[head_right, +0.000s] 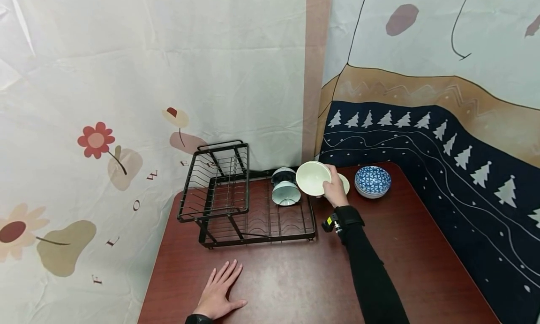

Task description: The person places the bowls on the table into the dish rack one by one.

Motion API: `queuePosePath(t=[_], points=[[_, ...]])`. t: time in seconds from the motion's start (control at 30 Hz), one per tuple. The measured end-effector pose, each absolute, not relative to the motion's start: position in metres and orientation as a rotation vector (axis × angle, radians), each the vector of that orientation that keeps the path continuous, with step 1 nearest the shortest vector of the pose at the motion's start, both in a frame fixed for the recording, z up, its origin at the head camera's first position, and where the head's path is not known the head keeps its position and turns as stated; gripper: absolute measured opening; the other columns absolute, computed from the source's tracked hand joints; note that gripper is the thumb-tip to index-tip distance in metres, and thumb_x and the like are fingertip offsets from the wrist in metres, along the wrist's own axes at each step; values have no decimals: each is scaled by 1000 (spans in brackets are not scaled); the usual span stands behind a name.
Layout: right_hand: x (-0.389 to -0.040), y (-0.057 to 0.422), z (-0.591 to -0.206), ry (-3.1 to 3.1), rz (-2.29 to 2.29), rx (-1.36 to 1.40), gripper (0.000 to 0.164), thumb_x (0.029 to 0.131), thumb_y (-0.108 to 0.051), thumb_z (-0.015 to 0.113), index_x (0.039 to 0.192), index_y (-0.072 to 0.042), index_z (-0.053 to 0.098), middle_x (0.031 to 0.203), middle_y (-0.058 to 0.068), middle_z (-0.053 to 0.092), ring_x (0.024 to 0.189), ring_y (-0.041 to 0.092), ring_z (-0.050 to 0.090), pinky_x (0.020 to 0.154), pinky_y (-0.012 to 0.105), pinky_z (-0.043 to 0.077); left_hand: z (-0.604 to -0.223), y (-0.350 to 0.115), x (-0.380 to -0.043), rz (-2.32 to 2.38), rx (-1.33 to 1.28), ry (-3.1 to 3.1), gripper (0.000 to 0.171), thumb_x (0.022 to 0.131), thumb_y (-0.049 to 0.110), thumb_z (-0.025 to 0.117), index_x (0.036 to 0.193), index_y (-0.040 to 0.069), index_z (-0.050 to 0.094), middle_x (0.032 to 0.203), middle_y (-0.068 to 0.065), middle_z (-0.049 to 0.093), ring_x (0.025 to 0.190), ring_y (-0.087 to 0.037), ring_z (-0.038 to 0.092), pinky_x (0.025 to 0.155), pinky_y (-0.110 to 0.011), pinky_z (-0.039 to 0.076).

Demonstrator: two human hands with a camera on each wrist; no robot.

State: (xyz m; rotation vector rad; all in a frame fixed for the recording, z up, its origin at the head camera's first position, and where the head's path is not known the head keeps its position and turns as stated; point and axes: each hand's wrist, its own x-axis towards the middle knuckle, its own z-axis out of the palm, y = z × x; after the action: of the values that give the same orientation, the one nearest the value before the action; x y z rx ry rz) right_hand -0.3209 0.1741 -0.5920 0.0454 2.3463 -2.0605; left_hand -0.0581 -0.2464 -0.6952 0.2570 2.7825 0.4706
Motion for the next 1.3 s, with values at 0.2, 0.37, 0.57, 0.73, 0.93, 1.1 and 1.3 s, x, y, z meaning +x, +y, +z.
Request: queuePosePath(t=[0.2, 0.37, 0.57, 0.73, 0.93, 1.1, 1.3], points=[[-320, 161, -591, 2403, -1988, -110, 72, 96, 15, 35, 165, -3, 33, 165, 38, 38, 120, 57, 62, 56, 35, 65, -695, -247, -58, 469, 268, 2797, 105, 84, 83, 75, 171, 32, 44, 180, -4, 40, 167, -38, 36, 136, -70, 24], [-322, 151, -592, 2573, -1817, -230, 70, 95, 16, 38, 163, 0, 37, 167, 34, 41, 140, 54, 55, 97, 55, 62, -695, -247, -58, 470, 271, 2800, 104, 85, 81, 76, 171, 31, 45, 180, -4, 41, 167, -38, 36, 136, -70, 24], [-329, 144, -604, 2700, -1711, -527, 70, 91, 12, 42, 158, -5, 47, 155, 31, 51, 144, 49, 52, 122, 65, 43, -696, -246, -59, 457, 268, 2798, 104, 85, 82, 75, 171, 31, 44, 181, -3, 40, 167, -38, 36, 136, -70, 24], [-329, 138, -611, 2812, -1553, -752, 69, 89, 12, 49, 153, -13, 54, 138, 26, 59, 123, 45, 61, 106, 66, 51, -697, -246, -58, 454, 264, 2792, 105, 85, 82, 75, 171, 31, 44, 181, -3, 40, 167, -38, 36, 137, -70, 23], [-342, 136, -644, 2841, -1455, -927, 77, 86, 14, 54, 153, -24, 56, 135, 18, 59, 113, 39, 63, 91, 54, 57, -696, -245, -58, 454, 258, 2793, 105, 84, 81, 76, 170, 30, 45, 181, -4, 40, 167, -38, 36, 137, -70, 24], [-333, 127, -636, 2829, -1423, -956, 74, 87, 15, 53, 153, -18, 55, 135, 22, 57, 110, 42, 62, 85, 56, 57, -692, -245, -59, 474, 250, 2777, 105, 85, 81, 76, 171, 30, 44, 181, -5, 39, 168, -39, 35, 137, -71, 22], [-311, 107, -599, 2864, -1261, -859, 67, 91, 19, 54, 152, -9, 54, 134, 25, 58, 110, 45, 66, 91, 59, 59, -692, -246, -58, 484, 247, 2778, 105, 84, 80, 77, 171, 30, 44, 181, -5, 39, 167, -39, 35, 137, -72, 22]])
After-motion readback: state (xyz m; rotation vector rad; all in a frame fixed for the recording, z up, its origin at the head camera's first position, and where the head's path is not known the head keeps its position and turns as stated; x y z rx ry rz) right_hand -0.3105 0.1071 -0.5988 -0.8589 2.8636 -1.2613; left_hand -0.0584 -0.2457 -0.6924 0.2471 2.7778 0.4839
